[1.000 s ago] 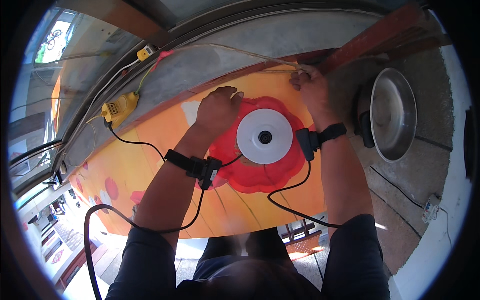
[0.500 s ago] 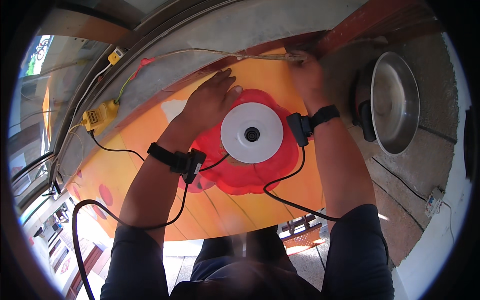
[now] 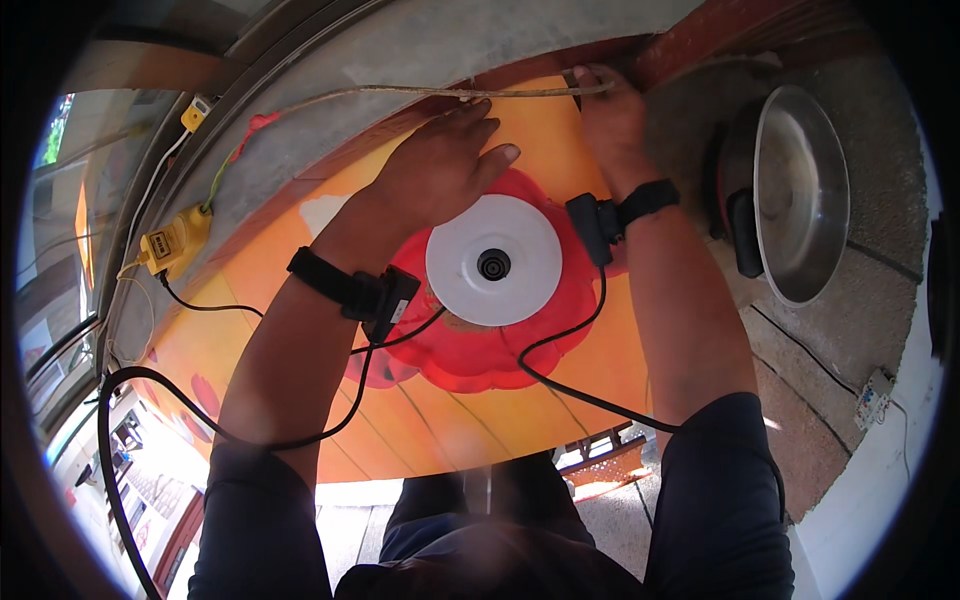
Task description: The person wipes a large yellow panel with a cloth, connects a small white circular fan to a yellow power strip to test it, and then mounts the fan into a red floral-shaped base on the panel while adjusting a metal track at the edge.
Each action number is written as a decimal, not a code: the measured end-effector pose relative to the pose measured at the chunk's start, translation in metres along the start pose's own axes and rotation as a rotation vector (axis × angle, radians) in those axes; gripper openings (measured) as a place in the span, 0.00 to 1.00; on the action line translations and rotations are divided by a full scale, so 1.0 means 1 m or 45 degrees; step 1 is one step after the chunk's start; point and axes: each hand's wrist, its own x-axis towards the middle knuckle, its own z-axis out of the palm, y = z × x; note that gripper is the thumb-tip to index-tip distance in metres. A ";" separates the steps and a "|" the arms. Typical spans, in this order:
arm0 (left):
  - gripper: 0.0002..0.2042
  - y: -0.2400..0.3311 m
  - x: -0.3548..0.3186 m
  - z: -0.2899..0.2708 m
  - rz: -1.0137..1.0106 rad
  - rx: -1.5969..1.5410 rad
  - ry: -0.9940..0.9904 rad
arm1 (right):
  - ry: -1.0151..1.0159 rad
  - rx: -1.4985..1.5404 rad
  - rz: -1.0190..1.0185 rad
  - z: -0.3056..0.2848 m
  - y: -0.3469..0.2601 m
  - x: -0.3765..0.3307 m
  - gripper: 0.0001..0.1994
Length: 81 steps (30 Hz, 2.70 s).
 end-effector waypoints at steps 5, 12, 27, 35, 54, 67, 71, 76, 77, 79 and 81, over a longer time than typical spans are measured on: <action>0.26 0.000 0.001 -0.001 -0.037 -0.040 -0.029 | -0.015 -0.121 -0.017 -0.001 0.006 0.005 0.14; 0.15 -0.008 -0.003 -0.018 0.048 -0.121 0.284 | 0.013 -0.030 -0.005 0.000 -0.006 0.003 0.15; 0.08 -0.025 0.004 -0.057 0.007 0.164 0.579 | -0.178 0.436 0.261 0.001 -0.014 -0.003 0.15; 0.07 -0.034 0.023 -0.049 0.092 0.259 0.769 | -0.197 0.649 0.399 0.006 -0.004 0.004 0.12; 0.08 -0.041 0.027 -0.044 0.013 0.032 0.786 | -0.330 1.069 0.626 -0.002 -0.004 0.004 0.09; 0.08 -0.042 0.027 -0.044 0.055 -0.028 0.791 | -0.274 1.018 0.573 0.006 0.003 0.009 0.07; 0.07 -0.034 0.027 -0.049 0.118 0.004 0.774 | -0.272 1.018 0.586 0.006 -0.007 0.007 0.07; 0.07 -0.033 0.027 -0.049 0.082 0.014 0.780 | -0.453 1.128 0.668 0.001 -0.007 0.009 0.10; 0.07 -0.034 0.027 -0.049 0.083 0.019 0.784 | -0.503 1.181 0.680 0.000 -0.007 0.008 0.11; 0.07 -0.037 0.027 -0.049 0.093 0.028 0.789 | -0.558 1.134 0.699 -0.001 -0.006 0.007 0.13; 0.07 -0.039 0.027 -0.048 0.121 0.028 0.804 | -0.573 0.934 0.711 -0.004 -0.011 0.007 0.14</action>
